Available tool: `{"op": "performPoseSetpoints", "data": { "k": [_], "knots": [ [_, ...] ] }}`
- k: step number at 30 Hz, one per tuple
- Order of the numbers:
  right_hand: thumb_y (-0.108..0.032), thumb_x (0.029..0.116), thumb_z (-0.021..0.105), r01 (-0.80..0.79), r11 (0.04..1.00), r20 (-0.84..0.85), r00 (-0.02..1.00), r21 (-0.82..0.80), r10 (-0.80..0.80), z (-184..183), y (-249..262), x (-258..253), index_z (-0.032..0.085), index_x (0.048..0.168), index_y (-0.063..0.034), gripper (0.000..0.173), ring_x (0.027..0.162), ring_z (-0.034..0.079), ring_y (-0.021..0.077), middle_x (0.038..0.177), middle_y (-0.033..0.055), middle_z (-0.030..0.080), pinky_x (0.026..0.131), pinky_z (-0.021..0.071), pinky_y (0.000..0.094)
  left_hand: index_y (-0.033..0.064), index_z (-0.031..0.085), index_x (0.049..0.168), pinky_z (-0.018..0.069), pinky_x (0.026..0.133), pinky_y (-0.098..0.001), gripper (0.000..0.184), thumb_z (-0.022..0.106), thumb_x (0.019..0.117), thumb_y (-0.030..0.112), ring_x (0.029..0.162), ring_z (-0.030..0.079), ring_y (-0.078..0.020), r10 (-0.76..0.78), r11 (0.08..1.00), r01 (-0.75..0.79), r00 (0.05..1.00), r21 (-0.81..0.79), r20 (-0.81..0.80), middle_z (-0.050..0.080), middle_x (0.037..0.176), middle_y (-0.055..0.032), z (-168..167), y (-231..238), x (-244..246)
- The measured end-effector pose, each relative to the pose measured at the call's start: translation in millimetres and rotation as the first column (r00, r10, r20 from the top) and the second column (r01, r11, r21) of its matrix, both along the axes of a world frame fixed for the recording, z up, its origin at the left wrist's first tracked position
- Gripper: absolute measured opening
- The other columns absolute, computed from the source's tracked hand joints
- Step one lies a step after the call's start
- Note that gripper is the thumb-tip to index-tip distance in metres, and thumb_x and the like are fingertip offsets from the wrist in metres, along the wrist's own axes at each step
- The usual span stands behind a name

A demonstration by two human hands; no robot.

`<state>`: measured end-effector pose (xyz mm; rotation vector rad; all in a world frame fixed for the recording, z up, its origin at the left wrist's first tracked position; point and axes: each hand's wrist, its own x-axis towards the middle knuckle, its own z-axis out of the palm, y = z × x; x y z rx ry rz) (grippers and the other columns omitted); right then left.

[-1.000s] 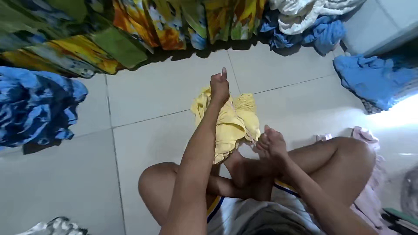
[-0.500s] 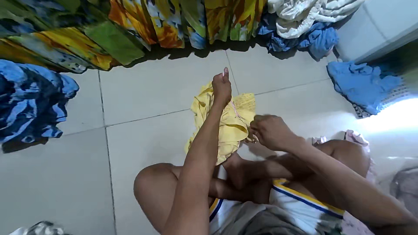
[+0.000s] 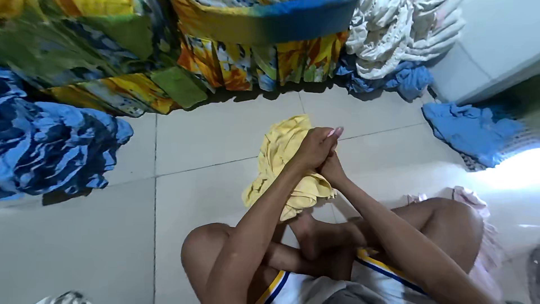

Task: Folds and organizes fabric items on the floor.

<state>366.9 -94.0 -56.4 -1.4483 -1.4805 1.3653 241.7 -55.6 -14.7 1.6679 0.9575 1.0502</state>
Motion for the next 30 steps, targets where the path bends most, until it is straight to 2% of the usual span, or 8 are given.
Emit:
{"op": "performPoseSetpoints", "data": {
  "k": [2,5,9,16,18,21,26,30],
  "knots": [
    [-0.015,0.1083,0.042,0.126,0.986,-0.226,0.963,-0.110,-0.148,-7.5,-5.1,-0.7,0.059,0.098,-0.0083,0.021,0.059,0.054,0.0077,0.070,-0.0003,0.056,0.055,0.0492,0.0273,0.0016,0.072,0.114,0.0521,0.100,-0.0401,0.031,0.049,0.1085,0.022,0.110,0.065,-0.0185,-0.053,0.998,0.055,0.997,0.023,-0.062,0.070,0.114,-0.0107,-10.9,-9.1,-14.1],
    [-0.035,0.1127,0.031,0.084,0.956,-0.469,0.857,-0.280,-0.213,-7.9,-10.2,4.0,0.048,0.074,-0.0161,0.046,0.040,0.031,0.0017,0.051,-0.0082,0.035,0.041,0.0287,0.0178,0.0070,0.050,0.147,0.0563,0.093,-0.0419,0.044,0.056,0.1037,0.010,0.103,0.067,-0.0210,-0.037,0.994,0.012,0.970,-0.108,-0.238,0.068,0.115,-0.0120,-24.9,-20.3,-30.0],
    [-0.030,0.1131,0.033,0.114,0.937,-0.483,0.832,-0.331,-0.272,-12.6,-7.5,-0.3,0.052,0.082,-0.0128,0.040,0.041,0.032,0.0031,0.054,-0.0072,0.037,0.041,0.0306,0.0191,0.0020,0.066,0.127,0.0581,0.085,-0.0491,0.043,0.074,0.0857,-0.004,0.091,0.070,-0.0273,-0.027,0.998,0.002,0.893,-0.057,-0.448,0.072,0.101,-0.0142,-23.4,-32.6,-23.5],
    [-0.030,0.1123,0.037,0.099,0.988,-0.411,0.900,-0.122,-0.141,8.8,-23.6,10.2,0.059,0.088,-0.0090,0.039,0.059,0.049,0.0061,0.066,-0.0034,0.050,0.058,0.0458,0.0242,0.0043,0.077,0.096,0.0577,0.076,-0.0509,0.008,0.073,0.0895,0.003,0.077,0.070,-0.0249,0.092,0.996,-0.072,0.850,0.058,-0.519,0.073,0.082,-0.0104,-34.3,-28.9,-9.8],
    [-0.024,0.1113,0.037,-0.032,0.997,-0.289,0.956,0.068,0.050,23.0,-23.5,21.0,0.065,0.098,-0.0024,0.037,0.080,0.061,0.0110,0.087,0.0040,0.065,0.076,0.0530,0.0323,0.0035,0.073,0.081,0.0557,0.067,-0.0501,0.007,0.074,0.0883,0.005,0.067,0.067,-0.0250,0.127,0.987,-0.058,0.861,0.151,-0.493,0.068,0.072,-0.0100,-37.6,-28.3,-11.6],
    [-0.020,0.1109,0.034,-0.244,0.954,-0.079,0.962,0.173,0.260,39.9,-5.6,38.6,0.060,0.126,0.0019,0.038,0.108,0.064,0.0174,0.131,0.0135,0.061,0.092,0.0543,0.0375,0.0028,0.073,0.081,0.0559,0.072,-0.0509,0.005,0.075,0.0857,0.003,0.076,0.068,-0.0276,0.135,0.983,-0.050,0.851,0.178,-0.508,0.068,0.076,-0.0119,-39.0,-29.5,-11.2],
    [-0.028,0.1141,0.031,-0.311,0.939,0.283,0.923,0.149,0.260,25.0,46.6,41.9,0.054,0.114,-0.0001,0.036,0.069,0.067,0.0210,0.086,0.0122,0.066,0.068,0.0587,0.0410,0.0021,0.076,0.089,0.0588,0.081,-0.0496,0.005,0.072,0.0906,0.004,0.091,0.071,-0.0321,0.204,0.911,0.040,0.821,0.411,-0.534,0.073,0.092,-0.0151,-55.7,-40.1,-10.3],
    [-0.034,0.1132,0.036,-0.311,0.948,0.443,0.860,0.063,0.253,19.7,67.9,32.2,0.054,0.110,0.0000,0.039,0.072,0.066,0.0305,0.079,0.0152,0.063,0.070,0.0560,0.0506,0.0003,0.072,0.103,0.0604,0.076,-0.0482,0.011,0.065,0.0966,0.004,0.085,0.073,-0.0320,0.247,0.864,0.072,0.802,0.498,-0.543,0.072,0.092,-0.0162,-55.7,-50.4,-9.5]
  ]
}}
